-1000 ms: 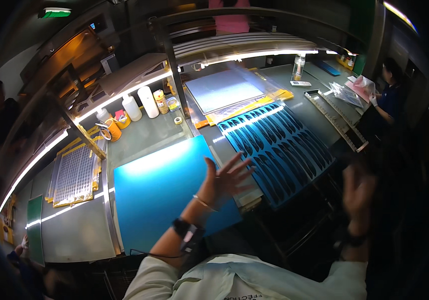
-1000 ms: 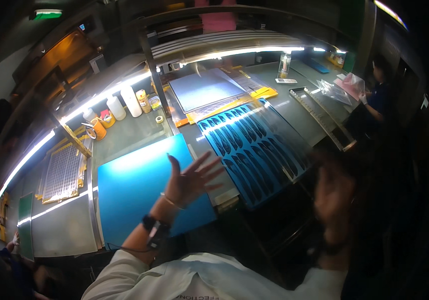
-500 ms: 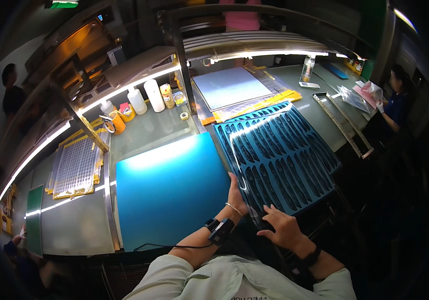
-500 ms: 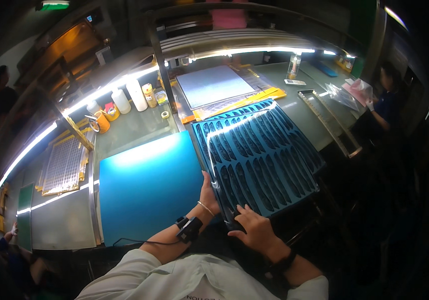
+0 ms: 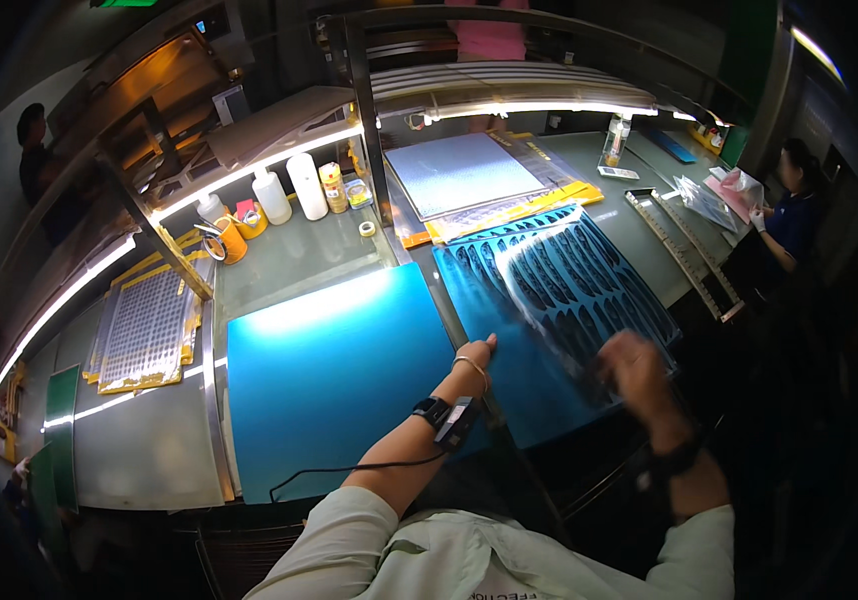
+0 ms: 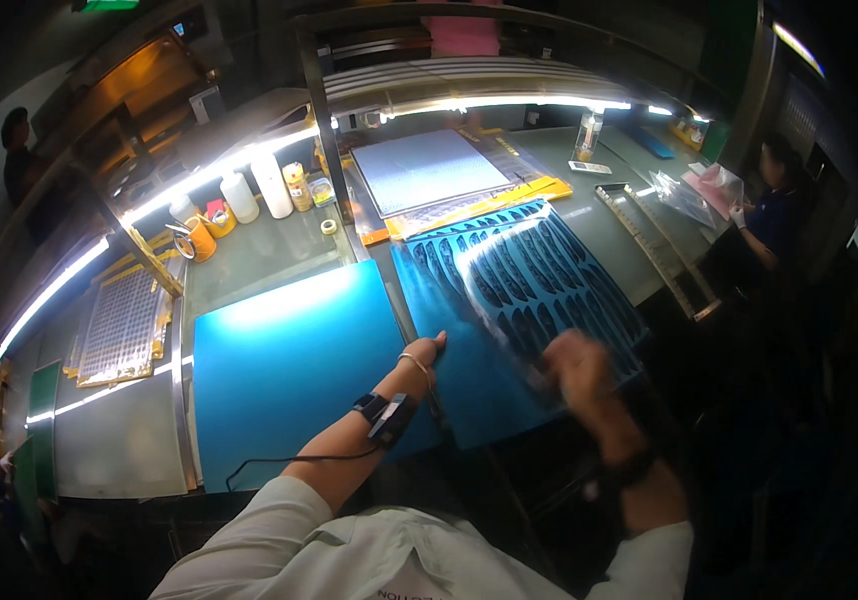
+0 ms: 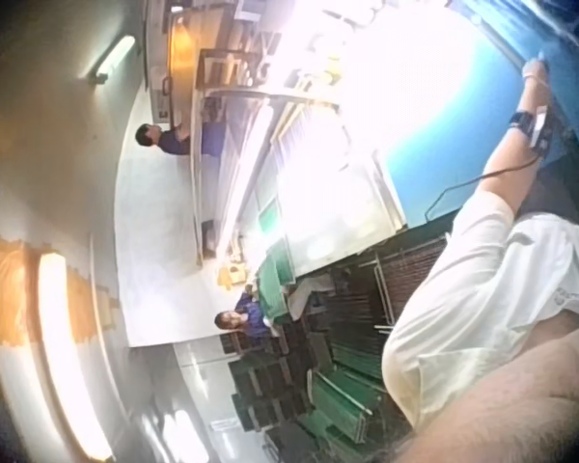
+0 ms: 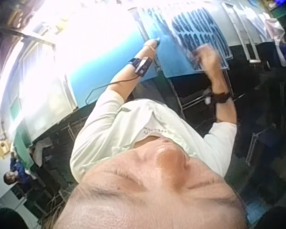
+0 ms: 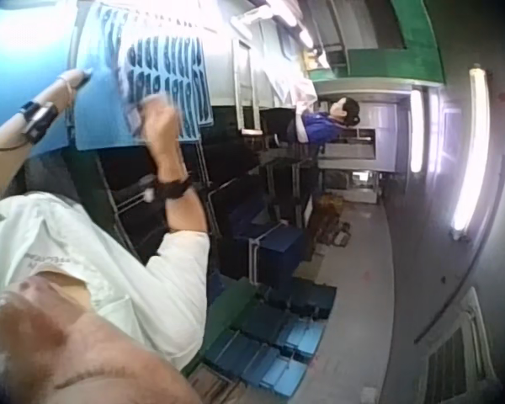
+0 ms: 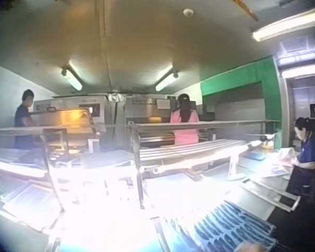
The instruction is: Inspecting and organizing large industrial printed sheets by moving them between a light table and storage racks.
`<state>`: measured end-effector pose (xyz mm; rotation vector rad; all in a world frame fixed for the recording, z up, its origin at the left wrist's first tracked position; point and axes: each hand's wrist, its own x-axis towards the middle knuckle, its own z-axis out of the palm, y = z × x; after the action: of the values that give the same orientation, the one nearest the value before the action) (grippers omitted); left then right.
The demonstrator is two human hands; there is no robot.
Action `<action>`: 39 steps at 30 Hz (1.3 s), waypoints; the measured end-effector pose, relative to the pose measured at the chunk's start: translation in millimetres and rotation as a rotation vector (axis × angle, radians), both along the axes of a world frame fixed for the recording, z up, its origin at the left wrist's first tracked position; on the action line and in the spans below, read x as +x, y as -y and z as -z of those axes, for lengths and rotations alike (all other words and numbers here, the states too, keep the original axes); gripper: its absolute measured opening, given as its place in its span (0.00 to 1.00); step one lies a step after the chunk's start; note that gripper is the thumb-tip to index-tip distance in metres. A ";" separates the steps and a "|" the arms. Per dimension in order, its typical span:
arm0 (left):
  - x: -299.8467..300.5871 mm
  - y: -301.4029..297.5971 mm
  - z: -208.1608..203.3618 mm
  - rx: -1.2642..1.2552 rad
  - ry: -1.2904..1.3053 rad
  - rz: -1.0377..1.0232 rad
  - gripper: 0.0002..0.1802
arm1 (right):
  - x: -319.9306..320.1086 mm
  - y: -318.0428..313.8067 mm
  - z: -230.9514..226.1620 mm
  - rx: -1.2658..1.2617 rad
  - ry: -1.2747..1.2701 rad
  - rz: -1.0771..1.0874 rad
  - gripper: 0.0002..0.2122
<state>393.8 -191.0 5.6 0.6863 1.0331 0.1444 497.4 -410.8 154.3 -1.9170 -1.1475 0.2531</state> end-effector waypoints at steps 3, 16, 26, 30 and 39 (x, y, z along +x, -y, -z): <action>15.5 -1.8 36.2 0.131 -0.237 0.041 0.28 | 58.4 12.3 -94.2 0.130 0.504 0.326 0.10; 0.6 30.4 -14.5 -0.011 0.173 0.124 0.42 | 13.7 111.1 -178.3 0.106 1.374 0.114 0.09; -113.7 -96.4 -47.0 0.131 0.333 0.227 0.25 | 1.9 126.2 47.5 -0.014 -0.303 0.367 0.15; -170.0 -96.1 -67.5 0.558 0.137 0.304 0.21 | -18.4 102.2 79.4 0.005 -0.595 0.434 0.15; -392.9 -133.8 -93.1 0.526 -0.033 -0.073 0.25 | -121.0 7.1 122.5 -0.009 -0.989 0.080 0.04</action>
<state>0.8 -57.2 98.7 1.1283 1.0599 0.4813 376.4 -417.9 31.8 -1.5019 -0.3935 1.0195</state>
